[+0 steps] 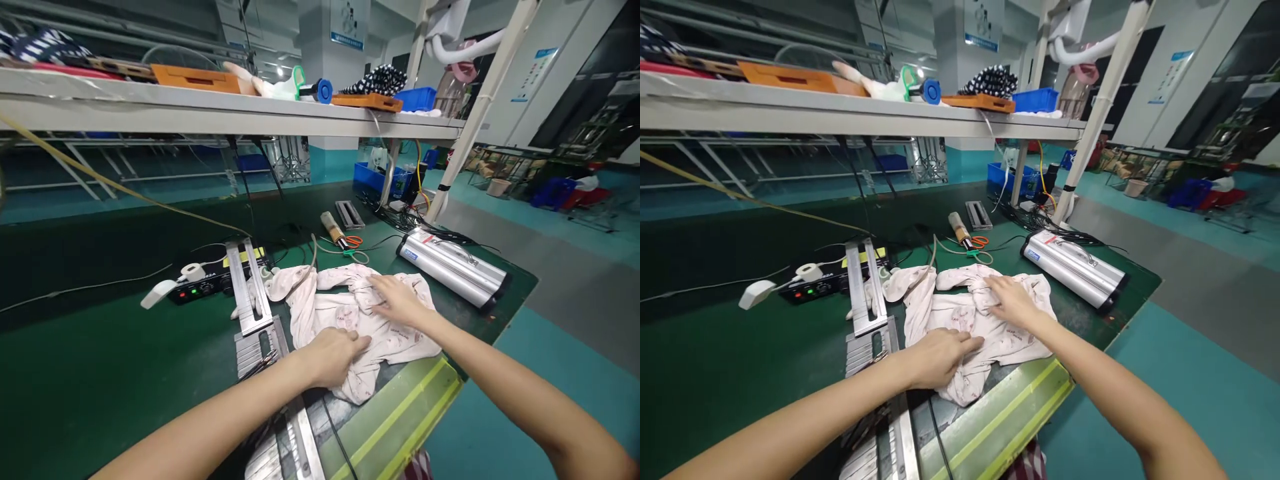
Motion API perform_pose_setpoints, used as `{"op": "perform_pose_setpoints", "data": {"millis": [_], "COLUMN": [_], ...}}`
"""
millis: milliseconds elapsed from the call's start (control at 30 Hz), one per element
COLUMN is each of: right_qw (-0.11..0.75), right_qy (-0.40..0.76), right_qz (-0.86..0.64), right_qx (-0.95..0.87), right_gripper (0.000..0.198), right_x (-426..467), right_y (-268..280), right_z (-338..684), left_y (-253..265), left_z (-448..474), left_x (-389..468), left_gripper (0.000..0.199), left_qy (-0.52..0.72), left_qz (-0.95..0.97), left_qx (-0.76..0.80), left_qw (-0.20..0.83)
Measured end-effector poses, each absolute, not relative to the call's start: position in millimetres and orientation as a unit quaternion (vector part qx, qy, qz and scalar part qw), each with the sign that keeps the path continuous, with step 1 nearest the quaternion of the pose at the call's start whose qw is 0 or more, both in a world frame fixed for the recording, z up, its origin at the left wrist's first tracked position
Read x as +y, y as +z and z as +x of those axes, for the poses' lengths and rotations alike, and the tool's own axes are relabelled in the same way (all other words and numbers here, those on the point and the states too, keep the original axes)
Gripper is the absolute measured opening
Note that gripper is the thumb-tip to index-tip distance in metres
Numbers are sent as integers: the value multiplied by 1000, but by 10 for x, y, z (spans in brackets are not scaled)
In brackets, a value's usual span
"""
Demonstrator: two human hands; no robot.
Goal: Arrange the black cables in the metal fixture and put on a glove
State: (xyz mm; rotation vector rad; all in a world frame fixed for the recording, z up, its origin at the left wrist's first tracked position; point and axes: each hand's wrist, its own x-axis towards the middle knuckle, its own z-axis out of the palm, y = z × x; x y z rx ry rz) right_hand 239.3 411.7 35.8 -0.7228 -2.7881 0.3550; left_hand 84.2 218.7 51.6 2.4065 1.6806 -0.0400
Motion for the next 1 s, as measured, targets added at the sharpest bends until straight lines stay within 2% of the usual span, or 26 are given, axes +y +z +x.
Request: {"op": "perform_pose_setpoints", "data": {"millis": [33,100,167,267,333,400,500,567,600,700,767,833,1000], "right_qw": [120,137,179,260,273,233,141,94,77,41,30,28,78], "right_qy": [117,107,94,68,56,51,41,37,39,58,75,98,189], "right_qz": [-244,-271,-326,-425,-469,-494,-485,-442,-411,-331,-312,-305,-336], "right_qx": [-955,-947,-924,-864,-838,-836,-862,-891,-908,-941,-947,-947,-920], "right_gripper": [66,49,35,38,43,45,52,60,64,70,78,76,30], "right_x": [4120,4217,4409,4746,4908,4967,4865,4718,4638,4444,4392,4406,4596], "right_y": [338,375,518,831,997,1067,990,865,794,576,446,347,293], "right_z": [2293,2214,2308,2657,2904,3086,3183,3131,3075,2825,2633,2468,2302], "left_y": [526,597,731,933,966,895,704,615,596,626,687,751,856], "left_z": [837,727,526,268,244,349,605,730,764,763,722,681,635], "left_x": [2195,2118,1940,1616,1466,1424,1556,1717,1801,2003,2069,2072,1880], "left_gripper": [43,29,27,24,21,32,74,83,76,36,20,19,26], "left_qy": [-29,-46,-48,-59,-74,-88,-106,-118,-124,-142,-151,-152,-138], "left_qz": [811,794,767,717,703,706,710,713,717,736,746,753,770], "left_qx": [575,599,637,693,705,698,688,682,676,650,637,631,619], "left_qw": [101,86,62,40,54,79,103,111,115,125,121,107,78]}}
